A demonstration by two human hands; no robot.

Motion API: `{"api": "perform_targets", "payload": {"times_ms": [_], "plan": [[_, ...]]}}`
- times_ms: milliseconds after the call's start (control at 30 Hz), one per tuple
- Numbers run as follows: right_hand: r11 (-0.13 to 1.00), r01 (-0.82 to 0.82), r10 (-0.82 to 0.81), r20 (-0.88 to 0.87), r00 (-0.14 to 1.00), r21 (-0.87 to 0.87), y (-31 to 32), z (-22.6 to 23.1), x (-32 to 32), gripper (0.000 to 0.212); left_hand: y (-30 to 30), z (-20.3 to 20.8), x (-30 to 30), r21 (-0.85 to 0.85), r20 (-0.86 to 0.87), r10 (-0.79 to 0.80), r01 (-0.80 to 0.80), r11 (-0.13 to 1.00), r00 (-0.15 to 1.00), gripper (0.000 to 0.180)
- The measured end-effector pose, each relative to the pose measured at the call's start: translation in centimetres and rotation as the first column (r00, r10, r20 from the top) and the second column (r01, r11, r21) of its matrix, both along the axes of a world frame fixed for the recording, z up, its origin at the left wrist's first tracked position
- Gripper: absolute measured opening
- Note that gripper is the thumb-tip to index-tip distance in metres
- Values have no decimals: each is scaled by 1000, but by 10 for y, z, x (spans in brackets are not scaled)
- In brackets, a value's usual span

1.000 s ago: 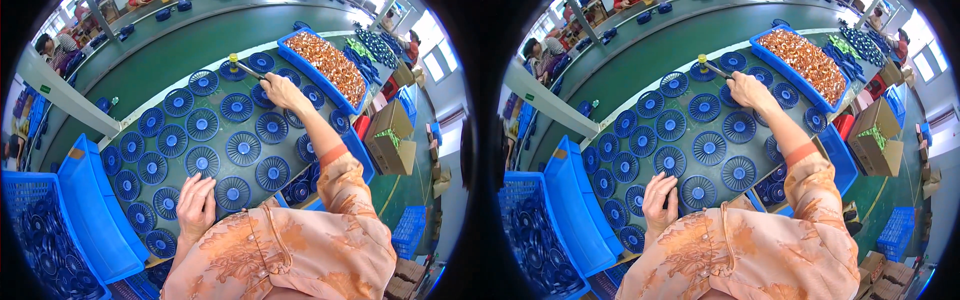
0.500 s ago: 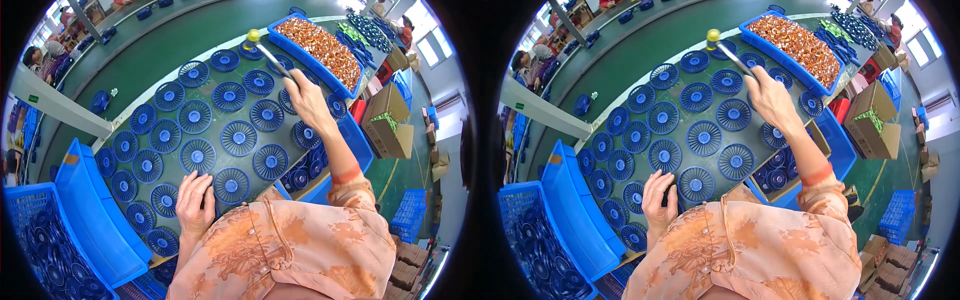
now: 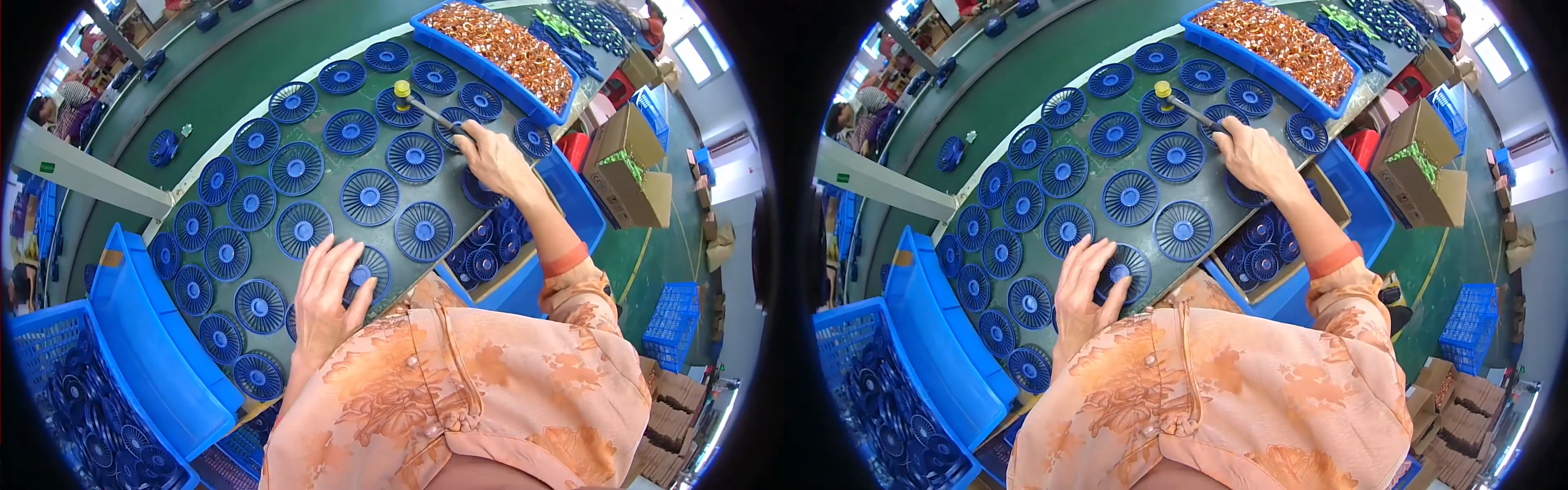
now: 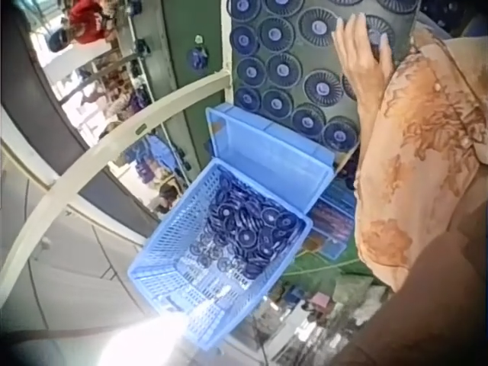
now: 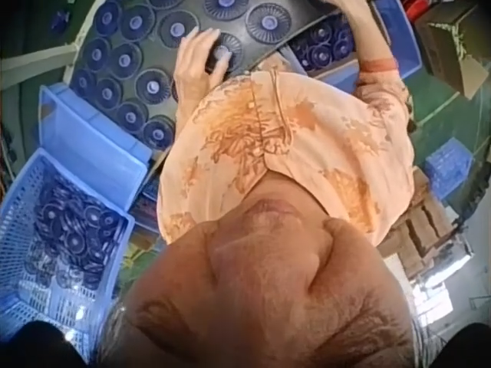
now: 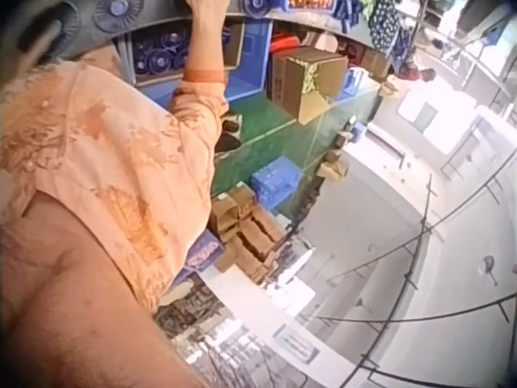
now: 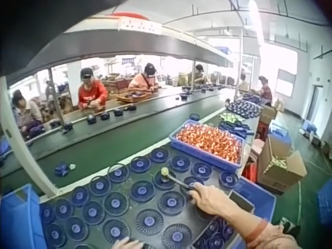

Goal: The person assembles electronic components by placing metal rings onto blue plastic circular parts, using a mallet to secure them.

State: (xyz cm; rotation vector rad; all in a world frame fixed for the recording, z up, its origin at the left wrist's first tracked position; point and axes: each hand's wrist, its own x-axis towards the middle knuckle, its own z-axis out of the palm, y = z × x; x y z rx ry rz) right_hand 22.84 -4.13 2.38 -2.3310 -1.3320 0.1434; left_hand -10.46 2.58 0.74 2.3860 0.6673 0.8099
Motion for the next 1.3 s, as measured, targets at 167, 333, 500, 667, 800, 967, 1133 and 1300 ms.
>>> {"api": "perform_targets", "payload": {"times_ms": [167, 333, 500, 667, 800, 967, 1133, 1300], "plan": [[987, 48, -13, -218, 976, 156, -43, 32, -52, 19, -4, -3, -3, 10, -70, -13, 13, 1000, 997, 53], [996, 59, -69, -169, 983, -67, -67, -1, -57, 22, -9, -4, -6, 4, -151, -49, 50, 999, 987, 70], [998, 65, -69, -230, 971, -26, -66, 12, -62, 21, -13, -1, -14, 38, -215, -31, 40, 998, 976, 82], [994, 73, -87, -167, 982, -86, -77, 2, -62, 23, -22, -8, -20, 47, -306, -4, 19, 999, 952, 97], [995, 6, 17, -224, 974, 101, -114, 13, -89, 20, -24, -7, -22, 77, -348, 35, -9, 997, 937, 101], [986, -12, -31, -253, 967, -166, -164, -9, -115, 17, -27, -11, -20, 108, -345, 55, -18, 994, 937, 100], [1000, 0, 9, -341, 940, 26, -162, -1, -120, 17, -27, -16, -25, 136, -337, 85, -41, 990, 938, 96], [999, -40, 46, -267, 963, 27, -157, -9, -116, 18, -25, -19, -24, 174, -319, 133, -80, 982, 939, 92]]}}
